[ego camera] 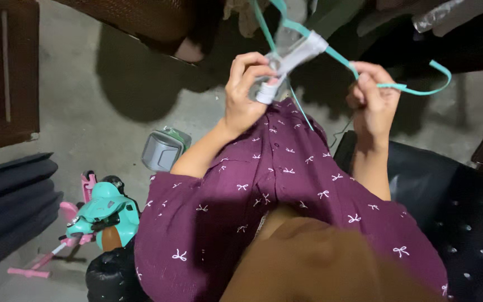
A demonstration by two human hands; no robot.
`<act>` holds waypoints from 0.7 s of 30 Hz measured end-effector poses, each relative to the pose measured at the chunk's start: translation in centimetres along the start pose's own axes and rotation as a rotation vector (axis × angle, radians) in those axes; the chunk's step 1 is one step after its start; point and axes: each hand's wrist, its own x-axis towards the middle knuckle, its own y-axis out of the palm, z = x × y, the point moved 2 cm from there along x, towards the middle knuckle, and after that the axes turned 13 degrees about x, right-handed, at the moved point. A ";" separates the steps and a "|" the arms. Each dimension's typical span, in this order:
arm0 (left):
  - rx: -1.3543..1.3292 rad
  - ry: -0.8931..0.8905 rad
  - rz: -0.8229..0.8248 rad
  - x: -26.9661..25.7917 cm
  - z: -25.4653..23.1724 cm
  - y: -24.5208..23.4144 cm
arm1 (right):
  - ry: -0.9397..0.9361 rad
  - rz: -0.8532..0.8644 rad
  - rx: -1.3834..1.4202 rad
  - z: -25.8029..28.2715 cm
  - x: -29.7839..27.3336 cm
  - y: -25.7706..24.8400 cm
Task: The person hangs various items of clothing, including underwear, socks, and a top, onto plastic hangers and places them on a garment rack.
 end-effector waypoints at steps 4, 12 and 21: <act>-0.181 -0.159 0.206 -2.1 3.5 1.5 | 0.089 0.018 0.194 1.2 2.0 -1.0; -0.025 0.281 0.406 -2.3 2.6 2.4 | 0.063 0.071 0.510 -0.6 9.9 -0.5; 0.017 0.540 0.470 -0.8 -0.9 -1.0 | -0.176 -0.013 0.503 -6.9 13.0 1.7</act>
